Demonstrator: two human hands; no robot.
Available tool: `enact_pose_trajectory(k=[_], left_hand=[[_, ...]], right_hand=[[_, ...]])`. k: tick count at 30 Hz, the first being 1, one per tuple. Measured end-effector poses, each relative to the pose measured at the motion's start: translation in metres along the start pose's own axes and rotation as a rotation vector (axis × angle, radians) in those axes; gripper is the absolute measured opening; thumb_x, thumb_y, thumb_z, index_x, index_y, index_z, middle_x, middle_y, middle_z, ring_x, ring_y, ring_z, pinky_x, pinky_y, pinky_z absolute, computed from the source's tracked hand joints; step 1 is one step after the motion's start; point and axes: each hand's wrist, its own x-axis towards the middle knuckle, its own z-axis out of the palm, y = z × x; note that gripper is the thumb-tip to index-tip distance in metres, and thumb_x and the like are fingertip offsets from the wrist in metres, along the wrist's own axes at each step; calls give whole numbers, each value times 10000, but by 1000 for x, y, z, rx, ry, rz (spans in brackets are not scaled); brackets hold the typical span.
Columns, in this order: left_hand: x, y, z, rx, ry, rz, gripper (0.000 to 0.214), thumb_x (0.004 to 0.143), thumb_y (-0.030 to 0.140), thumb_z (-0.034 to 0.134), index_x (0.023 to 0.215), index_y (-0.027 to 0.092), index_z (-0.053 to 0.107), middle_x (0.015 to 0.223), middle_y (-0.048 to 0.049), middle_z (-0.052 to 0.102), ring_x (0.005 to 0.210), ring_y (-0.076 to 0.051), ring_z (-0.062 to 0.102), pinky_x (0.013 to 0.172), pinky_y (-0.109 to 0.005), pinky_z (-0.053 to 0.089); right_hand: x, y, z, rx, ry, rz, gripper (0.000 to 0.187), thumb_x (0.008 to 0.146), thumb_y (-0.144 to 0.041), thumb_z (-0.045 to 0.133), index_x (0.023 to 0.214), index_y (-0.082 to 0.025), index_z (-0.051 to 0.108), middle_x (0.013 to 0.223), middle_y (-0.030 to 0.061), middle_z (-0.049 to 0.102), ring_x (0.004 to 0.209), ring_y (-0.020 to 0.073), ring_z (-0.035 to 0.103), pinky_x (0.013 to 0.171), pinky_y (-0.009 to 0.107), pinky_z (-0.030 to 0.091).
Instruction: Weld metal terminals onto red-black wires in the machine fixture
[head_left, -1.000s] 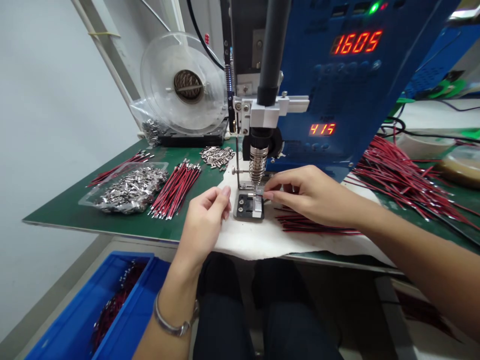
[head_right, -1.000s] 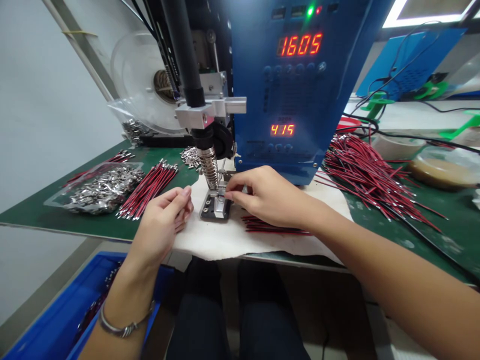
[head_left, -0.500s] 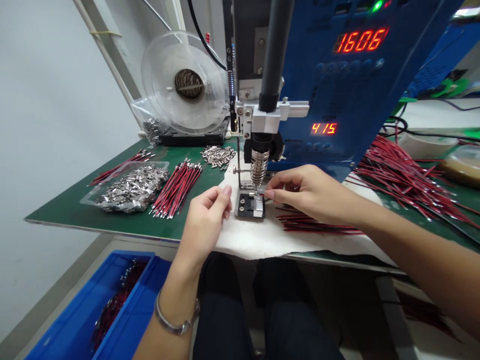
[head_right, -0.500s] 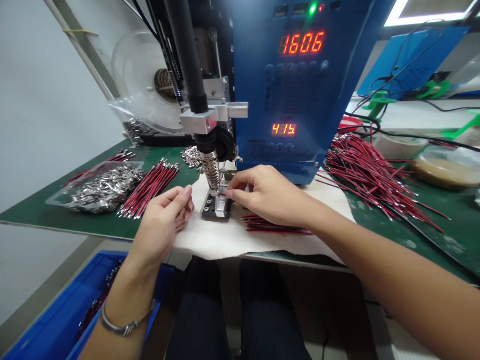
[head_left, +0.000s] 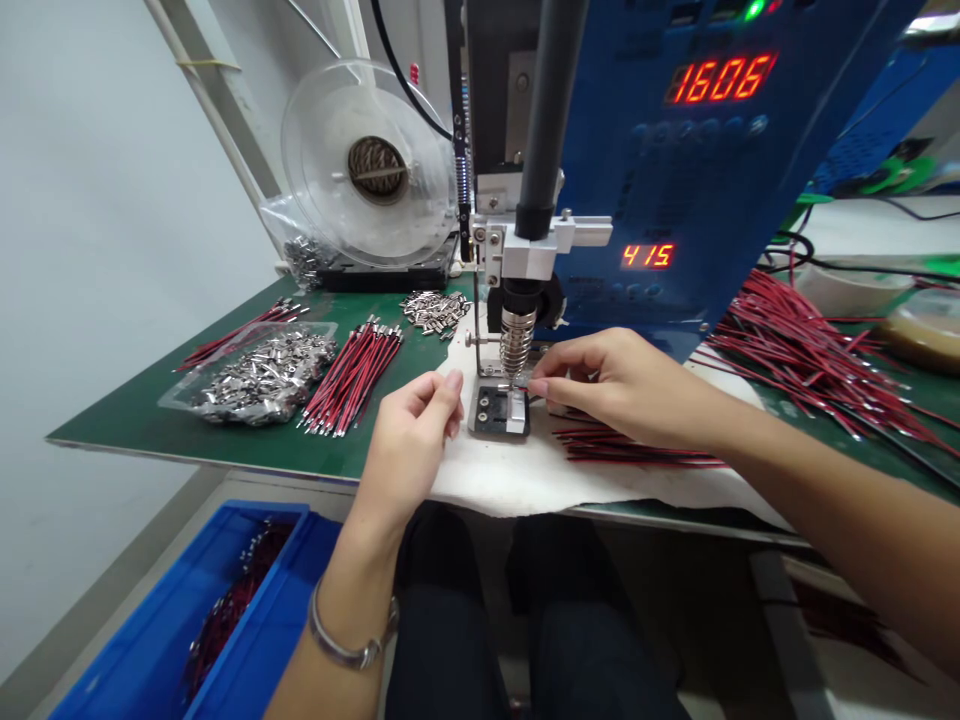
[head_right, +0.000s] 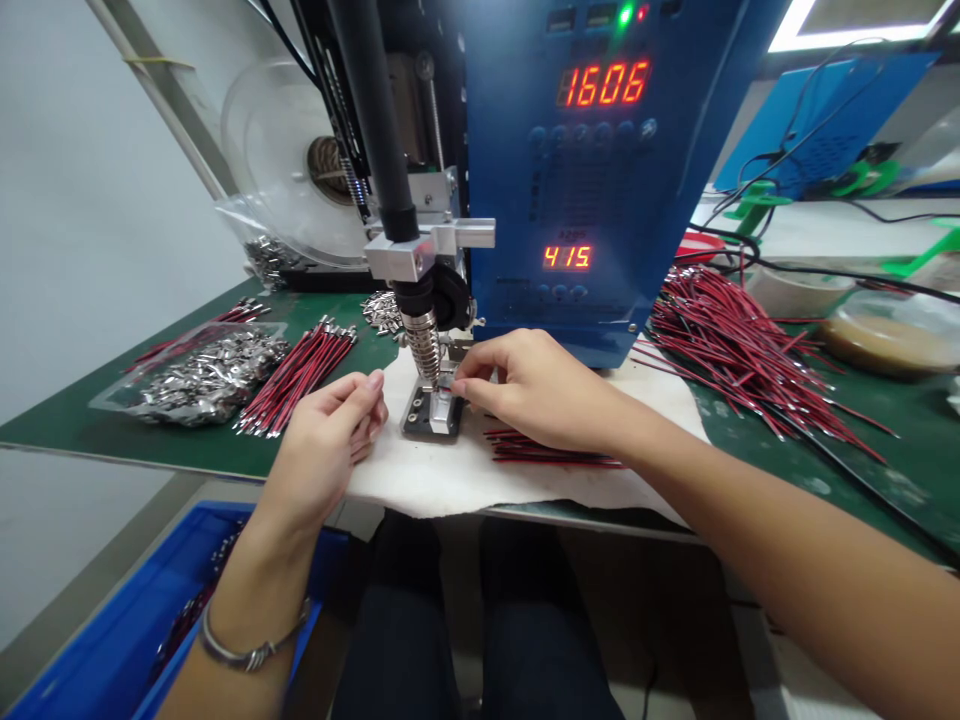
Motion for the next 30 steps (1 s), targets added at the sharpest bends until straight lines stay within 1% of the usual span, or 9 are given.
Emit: enact_pose_trajectory(k=[13, 19, 25, 30], left_hand=[[1, -2, -1, 11, 12, 7, 398, 874, 450, 579, 611, 157, 515, 496, 43, 387, 412, -40, 216, 419, -228, 174], [0, -1, -1, 14, 14, 7, 398, 873, 445, 585, 609, 155, 510, 497, 46, 374, 420, -39, 227, 423, -223, 175], [-1, -2, -1, 8, 18, 5, 389, 874, 435, 584, 612, 156, 513, 482, 49, 331, 421, -41, 227, 423, -215, 172], [2, 0, 1, 19, 16, 18, 392, 875, 427, 579, 601, 157, 505, 498, 42, 358, 431, -46, 238, 430, -211, 200]], right_hand=[[-1, 0, 0, -10, 13, -26, 243, 884, -318, 560, 859, -144, 727, 632, -6, 587, 543, 72, 443, 559, 214, 343], [0, -4, -1, -25, 16, -34, 229, 879, -295, 562, 845, -144, 730, 605, -14, 588, 518, 64, 434, 553, 211, 338], [-2, -2, -1, -40, 24, -50, 239, 890, -311, 560, 879, -147, 734, 609, -14, 598, 500, 60, 431, 555, 216, 338], [-2, -1, 0, -55, 26, -59, 231, 885, -312, 565, 866, -155, 733, 619, -12, 603, 506, 58, 433, 533, 209, 336]])
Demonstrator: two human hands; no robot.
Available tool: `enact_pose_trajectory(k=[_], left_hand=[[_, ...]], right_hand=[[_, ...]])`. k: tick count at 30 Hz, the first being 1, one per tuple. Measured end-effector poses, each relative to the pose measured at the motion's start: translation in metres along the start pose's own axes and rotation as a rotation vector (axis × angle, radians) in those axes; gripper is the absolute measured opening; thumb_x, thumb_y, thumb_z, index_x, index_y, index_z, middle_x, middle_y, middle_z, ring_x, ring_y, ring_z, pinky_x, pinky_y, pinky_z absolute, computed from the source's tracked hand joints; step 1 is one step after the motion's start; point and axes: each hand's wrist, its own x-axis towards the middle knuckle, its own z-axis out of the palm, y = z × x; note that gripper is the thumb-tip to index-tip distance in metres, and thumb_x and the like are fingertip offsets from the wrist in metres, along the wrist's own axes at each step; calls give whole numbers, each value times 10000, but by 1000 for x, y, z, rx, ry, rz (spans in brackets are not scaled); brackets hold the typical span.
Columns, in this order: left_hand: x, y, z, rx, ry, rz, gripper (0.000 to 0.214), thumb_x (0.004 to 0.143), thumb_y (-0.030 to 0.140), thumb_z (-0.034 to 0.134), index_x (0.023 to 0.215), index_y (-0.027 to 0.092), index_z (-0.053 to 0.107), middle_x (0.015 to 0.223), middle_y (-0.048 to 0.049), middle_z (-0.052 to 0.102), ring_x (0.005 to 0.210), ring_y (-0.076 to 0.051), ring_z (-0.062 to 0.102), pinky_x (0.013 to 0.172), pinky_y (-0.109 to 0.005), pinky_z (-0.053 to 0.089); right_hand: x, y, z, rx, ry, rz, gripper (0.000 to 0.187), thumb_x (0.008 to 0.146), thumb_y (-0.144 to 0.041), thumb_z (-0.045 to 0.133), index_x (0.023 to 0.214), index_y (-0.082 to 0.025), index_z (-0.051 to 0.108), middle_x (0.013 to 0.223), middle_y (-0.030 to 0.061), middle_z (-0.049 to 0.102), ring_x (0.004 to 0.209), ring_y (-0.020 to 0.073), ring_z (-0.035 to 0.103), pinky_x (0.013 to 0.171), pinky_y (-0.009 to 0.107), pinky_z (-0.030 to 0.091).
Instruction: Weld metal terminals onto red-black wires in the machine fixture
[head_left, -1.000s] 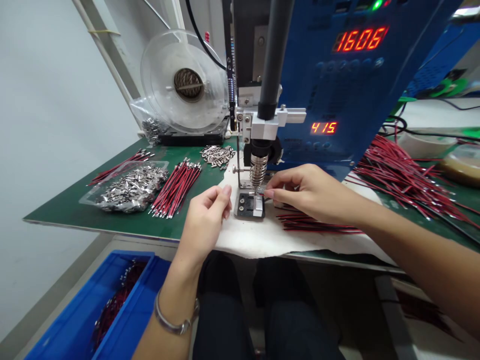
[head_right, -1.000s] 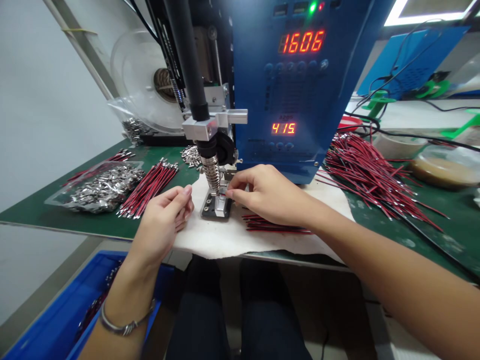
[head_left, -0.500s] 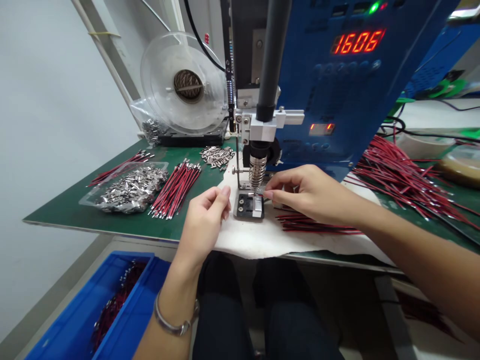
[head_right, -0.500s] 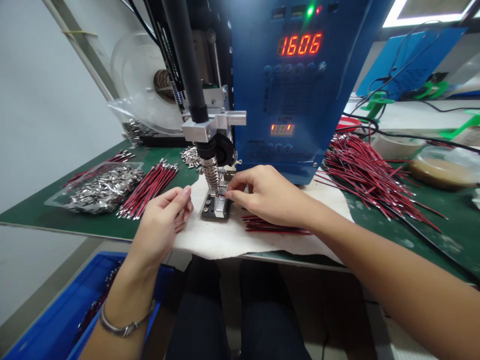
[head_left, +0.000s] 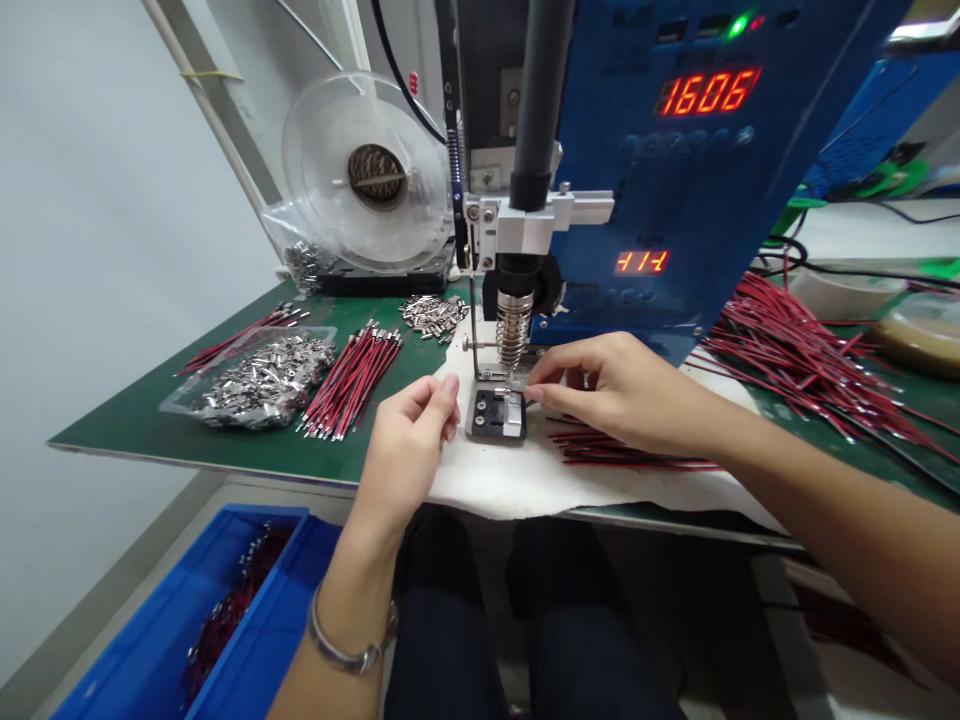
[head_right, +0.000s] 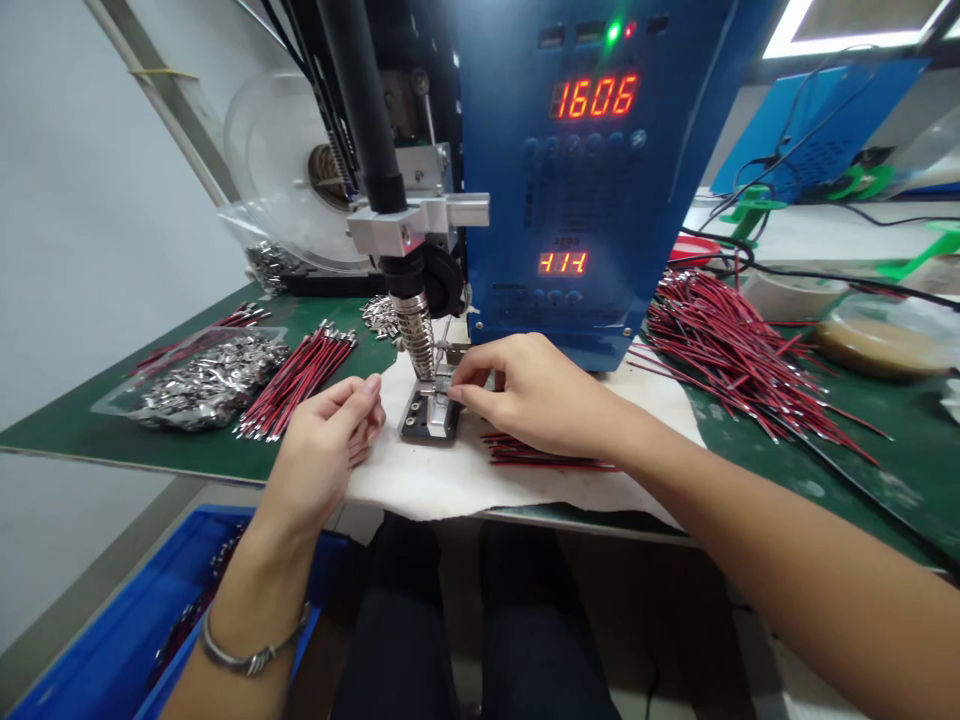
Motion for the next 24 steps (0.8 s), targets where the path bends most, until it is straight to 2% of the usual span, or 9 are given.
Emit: enact_pose_trajectory(k=[2, 6, 7, 9, 12, 15, 17, 21, 24], left_hand=[[-2, 0, 3, 4, 52, 37, 389, 880, 430, 569, 609, 161, 493, 524, 35, 382, 454, -54, 283, 449, -204, 235], [-25, -1, 12, 78, 424, 247, 363, 923, 406, 484, 641, 179, 463, 581, 22, 436, 525, -81, 395, 512, -206, 318], [-35, -1, 15, 116, 469, 290, 355, 934, 389, 458, 648, 180, 480, 590, 16, 461, 539, -86, 420, 533, -212, 341], [-55, -1, 20, 172, 406, 332, 286, 926, 356, 469, 723, 183, 575, 648, -2, 545, 574, -96, 472, 579, -222, 389], [-81, 2, 26, 154, 162, 300, 177, 860, 353, 592, 888, 193, 664, 667, -6, 591, 538, -103, 467, 530, -231, 384], [-96, 5, 23, 158, 65, 239, 236, 879, 358, 572, 758, 184, 677, 550, 8, 514, 504, -103, 440, 509, -233, 360], [-99, 8, 14, 181, 53, 201, 291, 901, 367, 538, 722, 186, 679, 580, 1, 551, 548, -108, 483, 556, -225, 389], [-83, 17, -24, 429, 44, 156, 275, 888, 418, 540, 798, 196, 675, 720, -8, 652, 637, -129, 551, 579, -223, 380], [-48, 31, -58, 803, 134, 154, 340, 891, 447, 477, 701, 202, 617, 583, 7, 574, 552, -134, 496, 552, -239, 318]], right_hand=[[-1, -1, -3, 5, 8, -1, 224, 878, -315, 577, 848, -159, 734, 622, -11, 609, 506, 58, 442, 519, 204, 340], [-9, -13, -12, 108, -7, -17, 208, 869, -331, 612, 851, -166, 737, 695, 1, 669, 565, 79, 552, 518, 192, 404], [-12, -20, -13, 157, -15, -42, 194, 871, -325, 618, 868, -174, 739, 744, 1, 692, 608, 83, 590, 539, 183, 432], [-20, -36, -11, 269, -10, -124, 154, 876, -293, 626, 898, -190, 739, 832, -10, 717, 696, 78, 640, 606, 158, 475], [-30, -62, 8, 402, 91, -207, 127, 893, -234, 613, 937, -198, 726, 867, -29, 721, 770, 61, 659, 707, 129, 498], [-34, -77, 34, 501, 186, -216, 120, 903, -223, 598, 926, -187, 710, 880, -29, 718, 777, 56, 658, 731, 130, 502], [-36, -78, 45, 538, 207, -185, 134, 908, -266, 600, 963, -203, 704, 947, -22, 719, 856, 80, 668, 785, 155, 512], [-47, -63, 46, 386, 252, -73, 197, 873, -342, 644, 1024, -225, 691, 993, -1, 710, 900, 125, 661, 826, 219, 510], [-59, -49, 38, 293, 256, -26, 166, 885, -356, 618, 912, -208, 689, 866, 9, 699, 771, 128, 641, 702, 226, 502]])
